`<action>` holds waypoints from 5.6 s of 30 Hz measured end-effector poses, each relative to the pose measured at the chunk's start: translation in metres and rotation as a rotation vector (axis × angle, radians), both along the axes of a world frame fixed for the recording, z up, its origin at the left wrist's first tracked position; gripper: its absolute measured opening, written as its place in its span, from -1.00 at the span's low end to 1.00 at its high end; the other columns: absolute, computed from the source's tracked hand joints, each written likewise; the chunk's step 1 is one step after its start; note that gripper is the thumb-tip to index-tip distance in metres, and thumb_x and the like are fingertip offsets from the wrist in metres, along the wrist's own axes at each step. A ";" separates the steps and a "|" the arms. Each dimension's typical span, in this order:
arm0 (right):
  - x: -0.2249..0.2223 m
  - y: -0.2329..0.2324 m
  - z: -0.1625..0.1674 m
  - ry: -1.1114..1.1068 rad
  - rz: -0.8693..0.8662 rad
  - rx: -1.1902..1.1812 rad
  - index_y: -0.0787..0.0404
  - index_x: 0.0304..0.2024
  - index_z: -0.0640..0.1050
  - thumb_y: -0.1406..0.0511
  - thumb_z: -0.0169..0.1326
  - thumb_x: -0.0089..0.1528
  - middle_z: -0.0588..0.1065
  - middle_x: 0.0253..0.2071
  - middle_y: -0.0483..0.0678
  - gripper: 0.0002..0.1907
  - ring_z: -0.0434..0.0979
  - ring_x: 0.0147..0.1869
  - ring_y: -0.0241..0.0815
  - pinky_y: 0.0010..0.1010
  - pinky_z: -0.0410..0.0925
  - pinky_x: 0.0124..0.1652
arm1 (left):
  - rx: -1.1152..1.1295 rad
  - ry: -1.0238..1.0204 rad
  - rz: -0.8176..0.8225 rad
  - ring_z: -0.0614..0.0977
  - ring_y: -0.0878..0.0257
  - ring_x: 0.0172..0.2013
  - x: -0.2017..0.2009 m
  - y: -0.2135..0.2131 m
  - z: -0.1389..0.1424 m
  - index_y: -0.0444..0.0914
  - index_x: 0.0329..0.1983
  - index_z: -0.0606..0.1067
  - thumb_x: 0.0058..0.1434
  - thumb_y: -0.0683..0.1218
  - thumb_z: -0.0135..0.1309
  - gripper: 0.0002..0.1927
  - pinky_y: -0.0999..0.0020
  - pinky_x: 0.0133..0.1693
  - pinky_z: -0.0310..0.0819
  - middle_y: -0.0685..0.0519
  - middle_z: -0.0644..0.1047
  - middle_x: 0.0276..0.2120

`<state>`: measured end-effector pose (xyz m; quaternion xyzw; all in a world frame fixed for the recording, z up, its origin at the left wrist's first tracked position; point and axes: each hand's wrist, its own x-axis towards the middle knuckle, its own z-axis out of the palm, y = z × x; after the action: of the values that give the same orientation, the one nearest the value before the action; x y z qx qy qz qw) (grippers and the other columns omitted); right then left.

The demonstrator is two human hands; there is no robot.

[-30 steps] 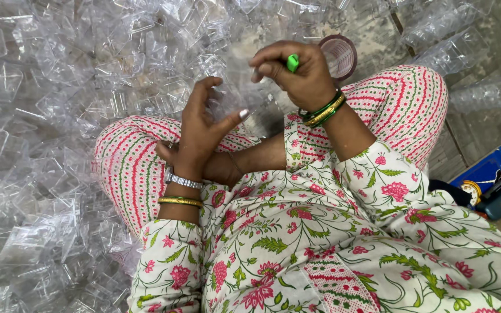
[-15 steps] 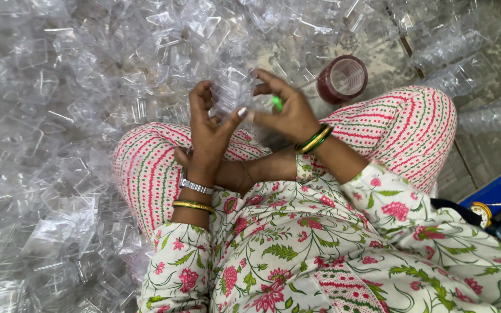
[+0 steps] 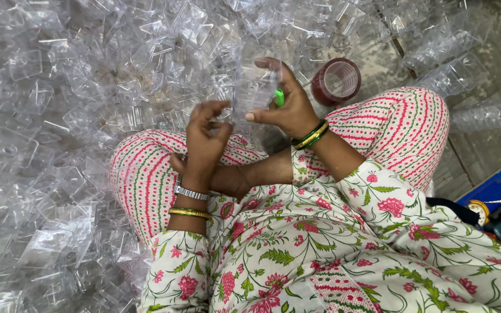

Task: The person sits cross-legged on the floor surrounded by piles of clear plastic boxes and folds flat transparent plastic pieces into box shapes, pressing the sides and creases by hand. They set completed boxes aside and pick up new flat pieces, with a roll of tape and a green marker lying nearby.

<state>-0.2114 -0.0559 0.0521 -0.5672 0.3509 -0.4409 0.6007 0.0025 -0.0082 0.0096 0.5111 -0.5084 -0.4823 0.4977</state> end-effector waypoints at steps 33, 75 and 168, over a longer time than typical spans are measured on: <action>0.018 0.034 0.043 0.170 0.017 -0.008 0.25 0.44 0.30 0.42 0.47 0.02 0.48 0.21 -0.12 -0.02 0.22 -0.31 -0.59 -0.71 0.17 -0.38 | 0.082 0.342 -0.188 0.67 0.35 -0.13 0.003 -0.009 -0.033 -0.36 -0.04 0.56 0.20 -0.37 0.12 -0.74 0.38 -0.03 0.59 0.03 0.67 -0.14; 0.011 0.002 -0.072 1.227 0.197 -0.181 0.12 -0.16 0.66 0.17 0.32 0.09 0.59 -0.25 0.18 -0.70 0.58 -0.16 0.22 -0.03 0.42 -0.14 | 0.255 0.593 0.013 0.45 0.20 0.18 0.017 -0.003 -0.022 -0.43 0.45 0.27 0.52 0.30 -0.40 -0.21 0.38 0.18 0.33 -0.12 0.42 0.28; -0.041 -0.012 0.014 0.336 -0.029 -0.107 0.29 -0.10 0.66 0.03 0.04 0.44 0.57 -0.39 -0.15 -0.55 0.46 -0.41 -0.48 -0.63 0.27 -0.43 | -0.088 0.195 -0.191 0.36 0.42 -0.16 0.004 0.007 0.005 -0.28 0.16 0.38 0.34 0.37 0.06 -0.32 0.49 -0.10 0.30 0.17 0.41 -0.16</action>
<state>-0.2524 -0.0679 0.0659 -0.6588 0.4304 -0.3665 0.4964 0.0061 -0.0013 0.0150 0.3888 -0.5247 -0.5518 0.5187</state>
